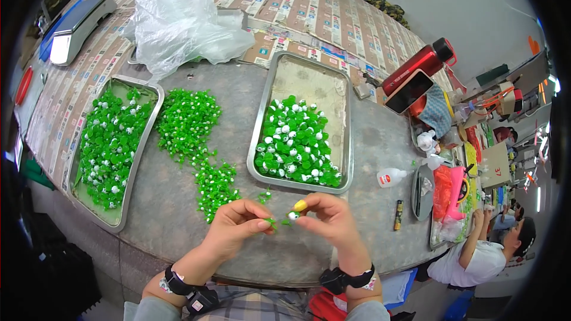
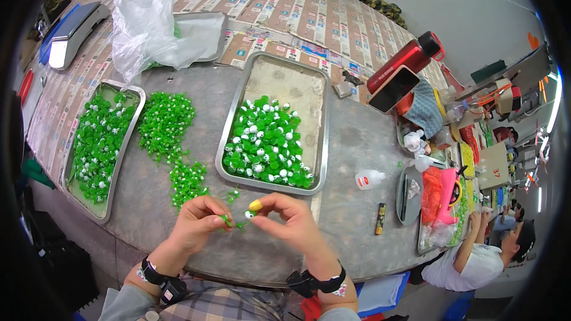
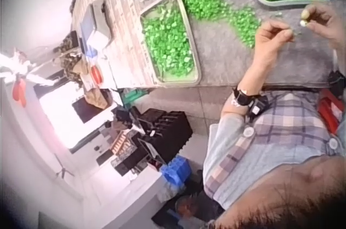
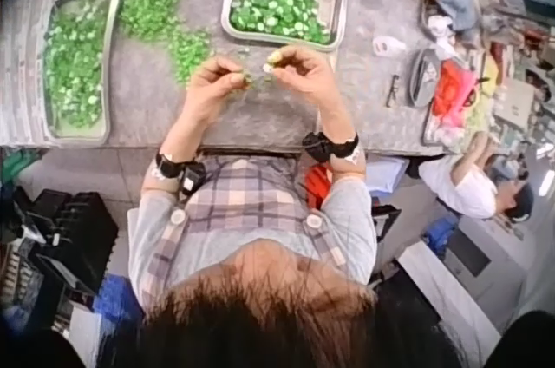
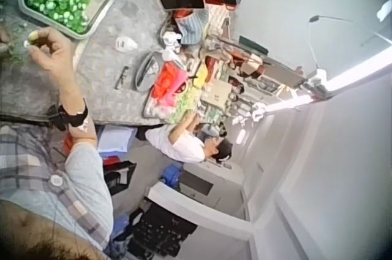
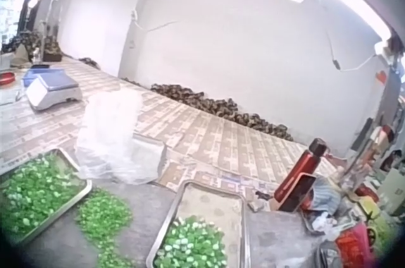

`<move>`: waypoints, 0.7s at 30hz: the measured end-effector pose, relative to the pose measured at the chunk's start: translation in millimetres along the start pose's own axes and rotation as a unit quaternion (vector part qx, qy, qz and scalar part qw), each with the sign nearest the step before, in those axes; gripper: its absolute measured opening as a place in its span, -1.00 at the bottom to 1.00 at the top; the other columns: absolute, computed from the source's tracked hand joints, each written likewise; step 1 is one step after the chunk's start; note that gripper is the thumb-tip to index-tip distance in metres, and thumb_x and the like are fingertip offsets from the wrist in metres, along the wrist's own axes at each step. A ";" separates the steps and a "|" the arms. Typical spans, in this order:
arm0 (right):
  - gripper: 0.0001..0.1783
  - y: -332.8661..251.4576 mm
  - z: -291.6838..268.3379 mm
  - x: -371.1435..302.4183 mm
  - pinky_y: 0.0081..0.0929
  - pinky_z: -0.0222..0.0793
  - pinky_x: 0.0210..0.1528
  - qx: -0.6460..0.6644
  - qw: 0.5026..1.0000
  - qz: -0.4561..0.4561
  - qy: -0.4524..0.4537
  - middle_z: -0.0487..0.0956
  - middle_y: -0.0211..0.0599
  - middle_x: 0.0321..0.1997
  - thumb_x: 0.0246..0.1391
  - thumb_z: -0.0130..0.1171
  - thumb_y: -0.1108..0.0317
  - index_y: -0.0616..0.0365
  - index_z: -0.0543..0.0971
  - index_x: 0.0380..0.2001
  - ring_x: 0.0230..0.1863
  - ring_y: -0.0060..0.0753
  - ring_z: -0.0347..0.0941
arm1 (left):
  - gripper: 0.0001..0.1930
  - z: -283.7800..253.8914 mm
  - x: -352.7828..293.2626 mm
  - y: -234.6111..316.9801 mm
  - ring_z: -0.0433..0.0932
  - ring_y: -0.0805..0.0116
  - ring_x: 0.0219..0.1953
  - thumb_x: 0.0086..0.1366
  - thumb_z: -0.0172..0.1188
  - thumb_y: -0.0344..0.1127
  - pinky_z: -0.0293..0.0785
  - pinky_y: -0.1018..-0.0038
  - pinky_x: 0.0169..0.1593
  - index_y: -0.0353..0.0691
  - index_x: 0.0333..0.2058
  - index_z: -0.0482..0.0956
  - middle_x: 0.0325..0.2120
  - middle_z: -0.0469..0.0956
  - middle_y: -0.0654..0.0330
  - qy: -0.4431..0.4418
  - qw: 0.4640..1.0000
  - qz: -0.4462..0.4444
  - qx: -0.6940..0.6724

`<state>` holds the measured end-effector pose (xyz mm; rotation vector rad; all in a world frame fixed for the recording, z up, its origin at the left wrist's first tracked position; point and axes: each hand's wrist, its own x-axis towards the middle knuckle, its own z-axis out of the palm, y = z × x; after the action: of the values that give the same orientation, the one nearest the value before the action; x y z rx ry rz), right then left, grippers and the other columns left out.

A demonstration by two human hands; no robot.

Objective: Assembling small green and white plastic components using adhesive at a manufacturing workstation.

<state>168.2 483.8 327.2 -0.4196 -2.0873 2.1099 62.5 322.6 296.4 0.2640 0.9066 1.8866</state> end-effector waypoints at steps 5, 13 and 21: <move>-0.75 10.5 17.8 0.7 -0.71 0.26 -0.33 0.103 0.993 0.048 0.005 0.46 -0.41 -0.39 -0.19 0.14 0.52 0.27 0.43 -0.34 -0.38 -0.65 0.35 | -0.90 0.9 0.3 -0.5 0.45 0.36 -0.45 -0.01 0.13 -0.45 0.41 0.51 -0.39 -0.25 -0.49 0.39 -0.51 0.44 0.12 0.015 1.000 -0.004 -0.011; -0.76 11.0 24.3 -3.6 -0.72 0.27 -0.36 0.066 0.995 0.065 0.027 0.47 -0.38 -0.36 -0.17 0.12 0.51 0.23 0.43 -0.33 -0.35 -0.63 0.37 | -0.92 -3.1 -0.9 -3.7 0.47 0.40 -0.43 0.03 0.08 -0.49 0.44 0.51 -0.32 -0.31 -0.45 0.40 -0.48 0.46 0.16 0.010 0.999 -0.011 -0.046; -0.78 6.7 21.4 -1.6 -0.68 0.31 -0.27 0.109 0.992 0.045 0.039 0.48 -0.34 -0.34 -0.17 0.11 0.54 0.27 0.43 -0.35 -0.32 -0.58 0.40 | -0.92 -0.8 0.6 -4.2 0.47 0.42 -0.45 0.01 0.09 -0.52 0.44 0.53 -0.33 -0.33 -0.45 0.41 -0.51 0.46 0.17 0.073 0.997 -0.006 0.002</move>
<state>164.1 462.7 320.5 -0.5659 -1.8020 2.2999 64.7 323.7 292.8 0.1225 1.0071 1.9127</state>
